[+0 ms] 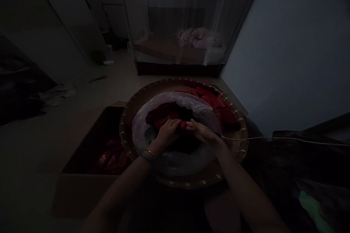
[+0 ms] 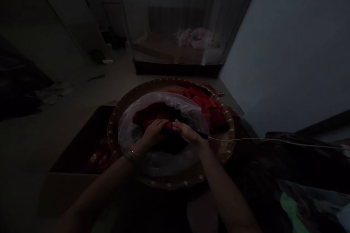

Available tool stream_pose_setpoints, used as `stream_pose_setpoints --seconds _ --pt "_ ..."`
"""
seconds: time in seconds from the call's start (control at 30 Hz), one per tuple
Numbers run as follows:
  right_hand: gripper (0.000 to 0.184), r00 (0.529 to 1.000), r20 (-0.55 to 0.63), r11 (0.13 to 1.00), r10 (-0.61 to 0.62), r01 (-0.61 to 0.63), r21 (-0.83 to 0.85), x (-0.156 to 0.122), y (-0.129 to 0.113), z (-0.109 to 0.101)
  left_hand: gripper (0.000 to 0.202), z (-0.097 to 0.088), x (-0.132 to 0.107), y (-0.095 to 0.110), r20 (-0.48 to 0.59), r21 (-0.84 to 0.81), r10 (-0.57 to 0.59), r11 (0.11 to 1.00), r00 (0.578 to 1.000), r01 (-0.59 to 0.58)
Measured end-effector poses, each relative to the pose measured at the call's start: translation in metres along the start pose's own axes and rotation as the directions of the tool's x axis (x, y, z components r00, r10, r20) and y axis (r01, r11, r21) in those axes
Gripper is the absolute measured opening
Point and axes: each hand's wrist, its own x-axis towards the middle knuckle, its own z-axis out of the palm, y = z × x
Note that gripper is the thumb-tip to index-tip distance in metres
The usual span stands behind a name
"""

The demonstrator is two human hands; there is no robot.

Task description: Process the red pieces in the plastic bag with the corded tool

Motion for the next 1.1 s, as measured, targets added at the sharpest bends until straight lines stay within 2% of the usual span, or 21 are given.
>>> stream_pose_setpoints --seconds 0.1,0.17,0.2,0.23,0.3,0.33,0.4,0.47,0.53,0.63,0.73,0.83,0.9,1.0,1.1 --pt "0.052 0.986 0.133 0.955 0.103 -0.135 0.264 -0.005 -0.008 -0.015 0.045 0.001 0.0 0.0 -0.057 -0.003 -0.026 1.0 0.998 0.026" --pt "0.046 0.992 0.07 0.932 0.106 -0.123 0.34 -0.008 -0.011 -0.026 0.044 0.001 0.0 0.001 -0.092 -0.009 -0.047 0.999 0.995 0.046" --pt "0.043 0.992 0.03 0.939 0.12 -0.123 0.321 -0.01 -0.011 -0.032 0.045 0.0 0.001 0.001 -0.104 -0.017 -0.056 0.998 0.993 0.055" --pt "0.04 0.989 0.003 0.958 0.149 -0.145 0.248 -0.012 -0.01 -0.036 0.045 0.0 0.001 0.001 -0.113 -0.027 -0.066 0.998 0.991 0.063" --pt "0.036 0.971 0.009 0.969 0.239 -0.237 -0.071 -0.015 -0.006 -0.041 0.045 -0.001 0.002 0.001 -0.124 -0.052 -0.085 0.996 0.989 0.079" --pt "0.035 0.959 0.028 0.922 0.281 -0.262 -0.284 -0.016 -0.003 -0.041 0.045 -0.002 0.002 0.001 -0.13 -0.064 -0.093 0.994 0.987 0.085" --pt "0.031 0.945 0.05 0.74 0.322 -0.218 -0.637 -0.018 0.003 -0.039 0.045 -0.003 0.003 0.0 -0.146 -0.09 -0.103 0.992 0.984 0.09" --pt "0.028 0.956 0.066 0.595 0.284 -0.122 -0.795 -0.018 0.008 -0.034 0.045 -0.005 0.004 -0.001 -0.165 -0.118 -0.105 0.989 0.981 0.086" --pt "0.031 0.973 0.087 0.555 0.213 -0.047 -0.831 -0.018 0.013 -0.03 0.046 -0.008 0.004 -0.001 -0.177 -0.147 -0.105 0.986 0.979 0.079" --pt "0.056 0.985 0.107 0.53 0.136 0.019 -0.848 -0.018 0.02 -0.024 0.046 -0.011 0.004 -0.001 -0.181 -0.184 -0.103 0.981 0.978 0.07" --pt "0.08 0.982 0.072 0.427 0.172 -0.008 -0.904 -0.02 0.028 -0.013 0.046 -0.012 0.005 -0.001 -0.179 -0.198 -0.107 0.978 0.978 0.07" --pt "0.084 0.975 -0.024 0.334 0.219 -0.098 -0.938 -0.022 0.03 0.001 0.052 -0.012 0.005 0.0 -0.175 -0.215 -0.14 0.971 0.975 0.101" --pt "0.079 0.97 -0.042 0.348 0.239 -0.126 -0.929 -0.023 0.029 0.01 0.059 -0.013 0.005 0.001 -0.173 -0.235 -0.158 0.965 0.972 0.115" --pt "0.081 0.976 -0.011 0.4 0.219 -0.1 -0.911 -0.023 0.026 0.016 0.063 -0.016 0.005 0.003 -0.151 -0.248 -0.144 0.963 0.978 0.103" --pt "0.09 0.977 -0.025 0.367 0.212 -0.104 -0.924 -0.022 0.023 0.017 0.062 -0.018 0.005 0.005 -0.093 -0.232 -0.136 0.966 0.986 0.111"
